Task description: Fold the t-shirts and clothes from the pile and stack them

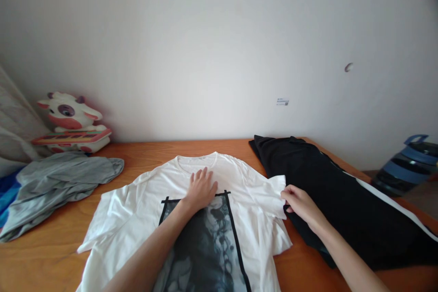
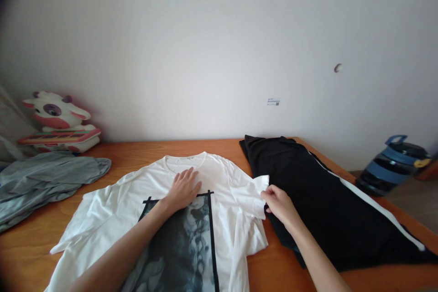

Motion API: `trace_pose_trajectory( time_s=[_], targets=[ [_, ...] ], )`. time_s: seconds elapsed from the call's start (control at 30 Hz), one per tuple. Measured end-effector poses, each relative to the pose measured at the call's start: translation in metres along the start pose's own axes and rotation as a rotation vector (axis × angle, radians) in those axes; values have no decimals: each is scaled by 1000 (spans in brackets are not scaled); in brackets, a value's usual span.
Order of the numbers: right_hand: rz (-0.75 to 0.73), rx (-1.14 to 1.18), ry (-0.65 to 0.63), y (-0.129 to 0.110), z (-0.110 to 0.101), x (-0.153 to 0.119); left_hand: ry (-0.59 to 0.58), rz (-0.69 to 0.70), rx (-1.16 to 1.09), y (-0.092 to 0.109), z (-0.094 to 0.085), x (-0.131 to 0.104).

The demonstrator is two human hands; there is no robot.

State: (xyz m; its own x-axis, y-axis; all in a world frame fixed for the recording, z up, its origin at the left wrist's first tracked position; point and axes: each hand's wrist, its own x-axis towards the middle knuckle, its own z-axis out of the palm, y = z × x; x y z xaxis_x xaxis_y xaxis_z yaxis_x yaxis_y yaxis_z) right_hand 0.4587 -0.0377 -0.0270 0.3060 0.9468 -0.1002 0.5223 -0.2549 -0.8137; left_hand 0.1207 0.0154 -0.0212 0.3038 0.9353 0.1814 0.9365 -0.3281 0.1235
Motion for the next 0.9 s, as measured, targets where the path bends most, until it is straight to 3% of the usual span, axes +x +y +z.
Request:
trace_pose_trajectory(
  time_s=[0.13, 0.23, 0.4, 0.6, 0.7, 0.9],
  targets=[
    [-56, -47, 73, 3, 9, -9, -37, 178, -194, 43, 4, 43],
    [-137, -210, 190, 2, 17, -20, -46, 207, -249, 70, 12, 81],
    [-379, -196, 360, 9, 26, -32, -22, 215, -287, 92, 30, 122],
    [-443, -171, 427, 10, 27, -33, -34, 222, -261, 96, 45, 119],
    [-454, -249, 419, 5, 25, -35, -51, 257, -246, 98, 44, 114],
    [-630, -262, 366, 6, 25, -33, -87, 319, -237, 106, 41, 110]
  ],
)
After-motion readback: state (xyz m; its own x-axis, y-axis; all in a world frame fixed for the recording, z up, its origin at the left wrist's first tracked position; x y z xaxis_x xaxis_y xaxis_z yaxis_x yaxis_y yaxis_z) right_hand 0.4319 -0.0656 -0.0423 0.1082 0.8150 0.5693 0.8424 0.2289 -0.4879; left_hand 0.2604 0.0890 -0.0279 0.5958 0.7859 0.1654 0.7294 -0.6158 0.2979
